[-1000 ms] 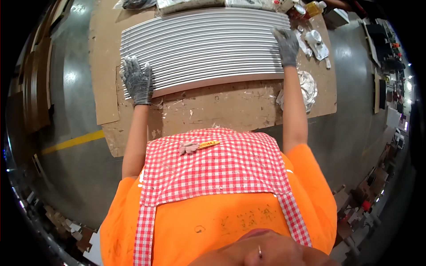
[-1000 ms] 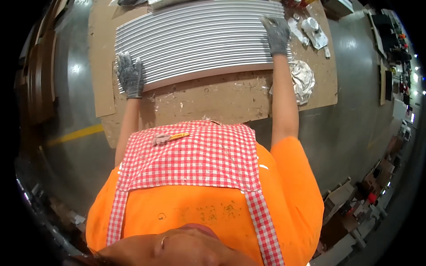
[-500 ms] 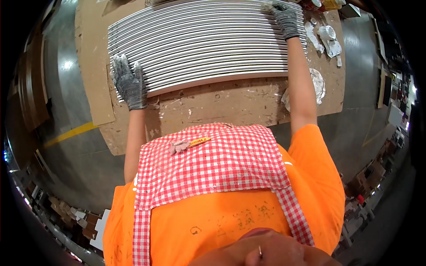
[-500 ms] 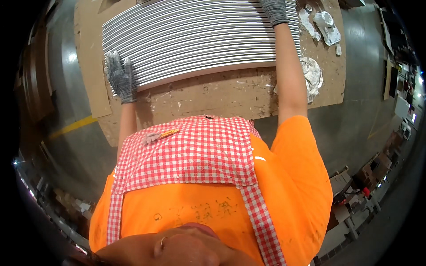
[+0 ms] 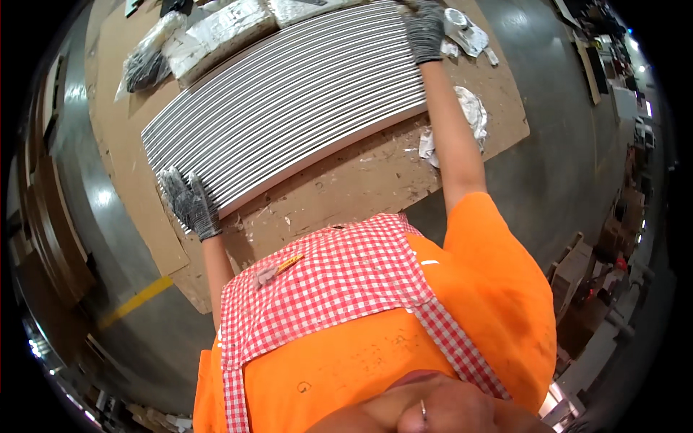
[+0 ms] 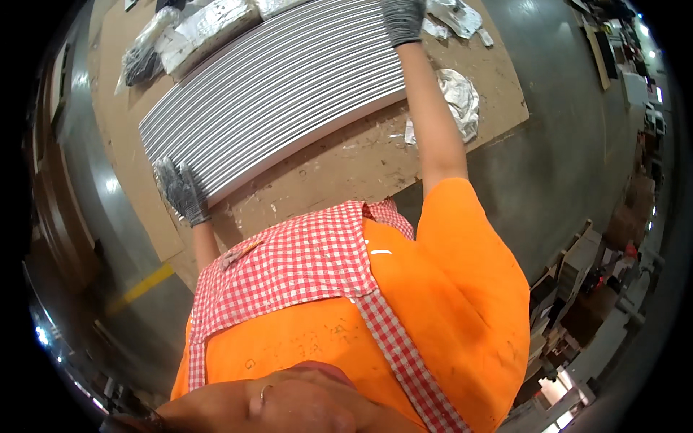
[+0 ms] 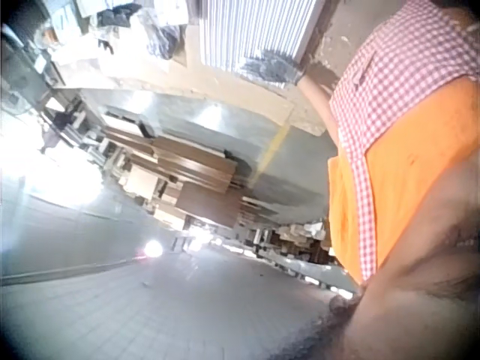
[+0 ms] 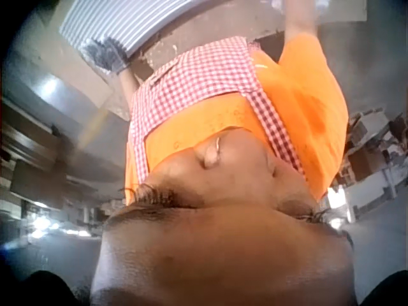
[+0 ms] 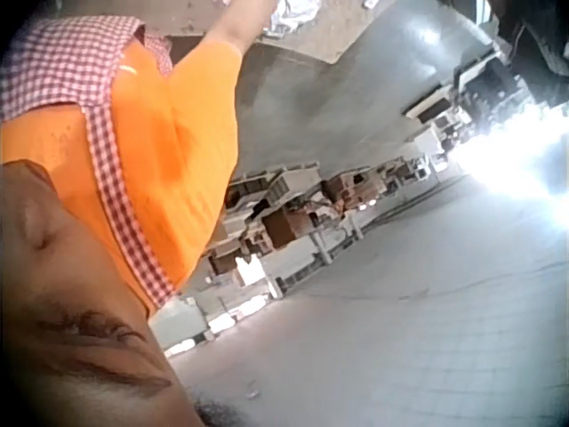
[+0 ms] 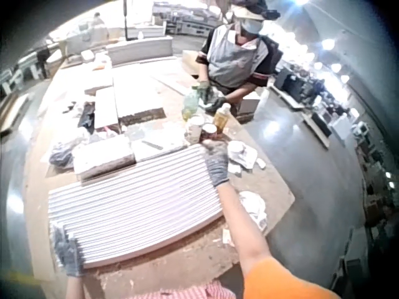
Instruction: The person stacks long, silver-colored metal profiles on a workbench. They pick up individual profiles and place them in a neat pile, occasionally adjusting the alignment of the stack. The person also wipes the surface of the profiles with a cloth during the process.
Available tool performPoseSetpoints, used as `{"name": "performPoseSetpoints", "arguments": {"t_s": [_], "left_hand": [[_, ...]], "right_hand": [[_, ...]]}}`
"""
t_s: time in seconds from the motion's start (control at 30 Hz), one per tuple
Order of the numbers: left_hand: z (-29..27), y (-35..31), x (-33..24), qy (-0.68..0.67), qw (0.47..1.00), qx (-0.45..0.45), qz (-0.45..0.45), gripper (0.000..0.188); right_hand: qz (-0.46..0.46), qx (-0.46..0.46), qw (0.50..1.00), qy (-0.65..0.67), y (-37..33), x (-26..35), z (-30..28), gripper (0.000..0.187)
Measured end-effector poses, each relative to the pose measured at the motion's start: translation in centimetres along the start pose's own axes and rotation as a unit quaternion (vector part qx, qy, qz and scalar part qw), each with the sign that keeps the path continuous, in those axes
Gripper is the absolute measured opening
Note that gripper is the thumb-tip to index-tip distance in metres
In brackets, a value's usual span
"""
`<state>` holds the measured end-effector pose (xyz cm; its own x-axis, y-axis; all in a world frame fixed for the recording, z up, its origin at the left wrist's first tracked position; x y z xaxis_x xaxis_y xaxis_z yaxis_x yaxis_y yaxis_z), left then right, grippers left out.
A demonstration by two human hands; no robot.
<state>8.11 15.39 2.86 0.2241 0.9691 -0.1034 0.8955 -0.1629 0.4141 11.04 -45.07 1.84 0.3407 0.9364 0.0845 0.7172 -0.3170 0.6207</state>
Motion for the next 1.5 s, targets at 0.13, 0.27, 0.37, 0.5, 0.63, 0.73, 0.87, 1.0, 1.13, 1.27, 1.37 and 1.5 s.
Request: {"name": "performPoseSetpoints", "arguments": {"t_s": [0.13,0.27,0.37,0.5,0.63,0.73,0.87,1.0,1.13,1.27,1.37,1.5], "left_hand": [[-1.4,-1.8,2.6,-0.038,0.999,-0.024,0.004,0.055],[-2.3,-1.2,3.3,0.036,0.999,-0.003,0.027,0.054],[-3.7,-2.7,5.0,0.079,0.997,0.003,0.023,0.052],[-3.4,-1.6,4.7,0.073,0.997,-0.005,0.033,0.052],[-2.5,-2.4,6.1,0.086,0.995,-0.009,0.044,0.053],[-3.1,-3.2,6.5,0.095,0.993,-0.024,0.058,0.055],[0.1,-0.8,5.8,0.057,0.998,-0.002,0.037,0.056],[0.7,-1.4,5.2,0.071,0.997,0.002,0.021,0.056],[0.7,-1.2,4.4,0.081,0.996,0.026,0.013,0.055],[0.4,-0.8,3.9,0.07,0.997,0.036,0.005,0.053],[0.2,-1.0,3.7,0.058,0.997,0.044,-0.011,0.055],[-0.1,-0.7,3.6,0.05,0.997,0.051,-0.017,0.057]], "right_hand": [[0.06,-0.129,0.984,-0.108,-0.1,-4.5,-7.9,0.027],[0.057,0.196,0.972,-0.12,-4.0,-15.3,0.3,0.047],[0.303,0.353,0.874,0.137,-4.3,-9.1,-1.8,0.039],[0.12,0.257,0.958,0.036,-5.2,-17.3,4.9,0.035],[0.109,0.295,0.949,0.037,-3.3,-15.1,2.6,0.038],[0.065,0.31,0.948,-0.039,-2.9,-9.3,-1.8,0.042],[0.084,0.261,0.962,-0.01,-3.3,-15.6,1.3,0.05],[0.085,0.278,0.957,-0.012,-2.6,-14.9,-0.3,0.038],[0.099,0.253,0.954,0.124,-3.8,-16.9,-1.8,0.033],[0.023,0.209,0.975,0.074,-4.1,-18.0,-3.3,0.025],[0.039,0.221,0.972,0.065,-3.3,-16.5,-5.9,0.023],[0.012,0.232,0.972,0.046,-2.3,-15.5,-7.8,0.022]]}}
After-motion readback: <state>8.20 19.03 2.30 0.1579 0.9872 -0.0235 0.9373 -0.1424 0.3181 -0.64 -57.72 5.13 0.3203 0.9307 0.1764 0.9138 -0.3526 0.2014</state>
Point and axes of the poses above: each hand's wrist, its own y-axis towards the middle knuckle, its own z-axis out of the palm, x = y × z, the point moved 5 cm from there along y, towards the middle knuckle, and after that the axes turned 3 degrees about -x, right-handed, at the moved point
